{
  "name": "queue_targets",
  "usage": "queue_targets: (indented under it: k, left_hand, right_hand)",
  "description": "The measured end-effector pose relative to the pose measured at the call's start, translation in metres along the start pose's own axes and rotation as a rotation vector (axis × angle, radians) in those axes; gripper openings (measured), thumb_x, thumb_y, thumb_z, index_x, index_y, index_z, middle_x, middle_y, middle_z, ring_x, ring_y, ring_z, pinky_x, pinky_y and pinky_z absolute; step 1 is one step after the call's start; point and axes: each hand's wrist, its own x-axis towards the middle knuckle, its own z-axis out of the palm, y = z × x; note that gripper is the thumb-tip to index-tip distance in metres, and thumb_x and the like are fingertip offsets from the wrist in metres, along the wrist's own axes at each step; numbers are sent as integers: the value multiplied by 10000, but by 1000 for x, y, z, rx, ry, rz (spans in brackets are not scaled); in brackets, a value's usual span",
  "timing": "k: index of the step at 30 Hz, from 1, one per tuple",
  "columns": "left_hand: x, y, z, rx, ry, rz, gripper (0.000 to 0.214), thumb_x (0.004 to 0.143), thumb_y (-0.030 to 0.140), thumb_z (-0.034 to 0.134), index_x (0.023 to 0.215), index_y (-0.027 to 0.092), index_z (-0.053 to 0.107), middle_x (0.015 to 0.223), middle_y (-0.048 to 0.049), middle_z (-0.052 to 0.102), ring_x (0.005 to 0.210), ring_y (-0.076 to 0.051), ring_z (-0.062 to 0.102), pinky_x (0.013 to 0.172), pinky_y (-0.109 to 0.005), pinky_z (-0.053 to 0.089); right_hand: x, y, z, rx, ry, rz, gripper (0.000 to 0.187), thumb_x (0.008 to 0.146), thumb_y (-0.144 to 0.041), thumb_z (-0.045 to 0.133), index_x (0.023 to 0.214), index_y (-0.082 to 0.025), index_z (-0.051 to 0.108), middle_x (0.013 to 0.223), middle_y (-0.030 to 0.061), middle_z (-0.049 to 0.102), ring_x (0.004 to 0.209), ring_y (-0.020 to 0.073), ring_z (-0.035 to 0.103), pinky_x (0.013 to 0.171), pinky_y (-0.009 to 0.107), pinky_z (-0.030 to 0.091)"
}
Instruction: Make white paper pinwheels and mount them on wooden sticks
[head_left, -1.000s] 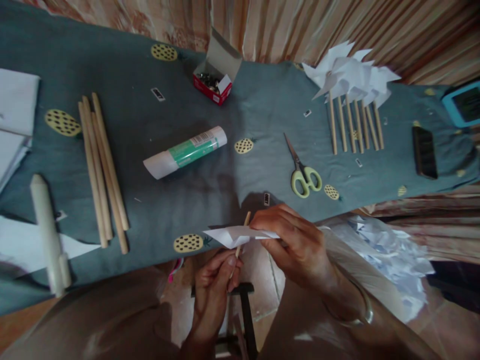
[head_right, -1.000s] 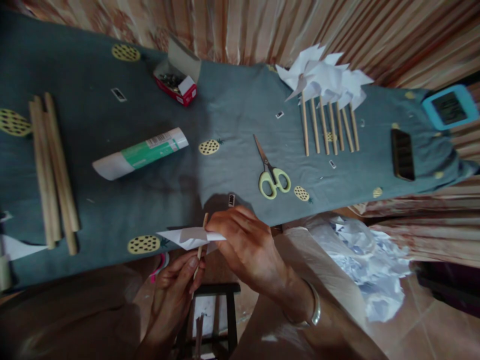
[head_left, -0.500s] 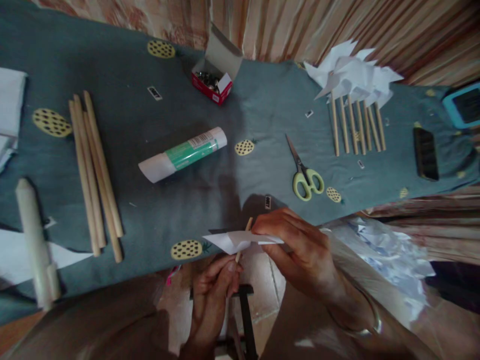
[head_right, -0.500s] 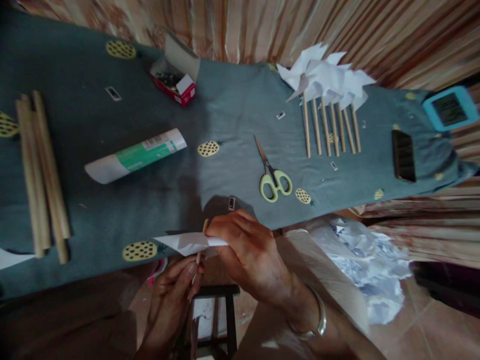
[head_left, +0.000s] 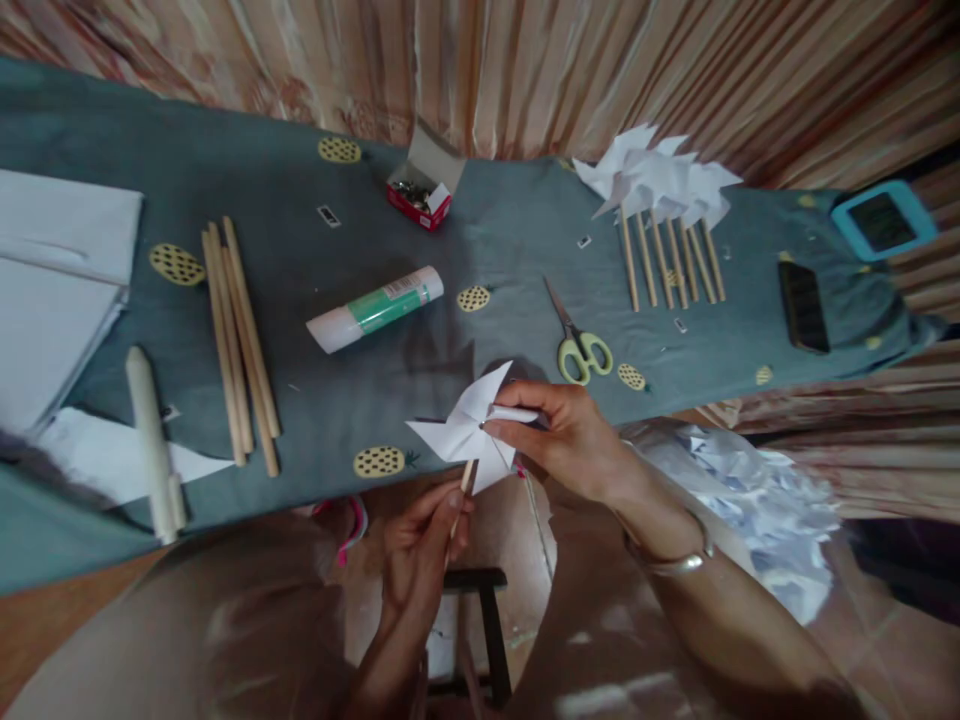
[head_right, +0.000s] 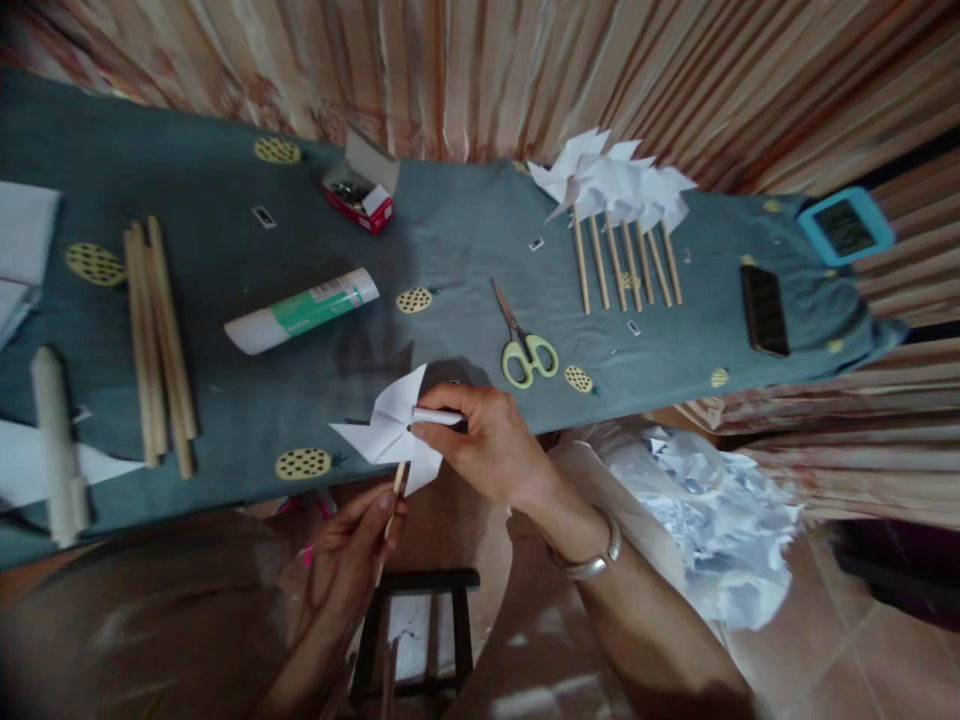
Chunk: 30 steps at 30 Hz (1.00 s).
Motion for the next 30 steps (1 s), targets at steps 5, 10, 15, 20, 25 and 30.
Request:
queue_targets:
  k: [5,10,15,20,25,30]
  left_hand:
    - [-6,11,6,87,-33,173,309,633,451,829,765,173,805,573,-6,618,438,-72,477,372,-167,341]
    - [-10,14,10,96,-12,220,331,625,431,808,794,146,806,577,-14,632,411,-71,469,358,-177,326]
    - [-12,15,15,4,-6,164,402,551,435,854,813,135,793,705,-63,731,400,-50,470,371,-173,333]
    - [-12,15,17,-96,-57,147,423,497,410,893,798,135,780,677,-49,727,403,-44,475,391,-174,339]
    - [-12,14,17,-151,-87,139,444,463,398,914,781,127,764,656,-44,713,404,-39,460,390,-178,319]
    - [-13,15,19,-192,-106,130,446,440,379,922,762,120,755,630,-38,700,400,-40,460,389,-181,305]
  right_hand:
    - [13,2,-3,45,-48,54,93,740,-239,687,771,-153,705,697,-19,665,642,113,561,618,230,427]
    - [26,2,-5,138,-80,123,92,650,-218,729,703,-150,696,663,-20,665,626,113,560,596,225,423]
    - [36,-4,-5,242,-105,186,99,555,-130,746,611,-156,668,611,-32,676,592,103,576,607,220,451]
    - [41,-12,-5,169,-97,249,122,550,-70,746,565,-153,657,514,-52,628,518,82,534,541,195,412]
    - [45,-19,-7,48,-111,291,170,563,-50,785,569,-156,652,481,-64,587,499,69,513,503,172,401]
    - [48,-23,-10,6,-148,318,201,555,-76,828,572,-167,650,481,-71,581,524,65,521,490,148,404]
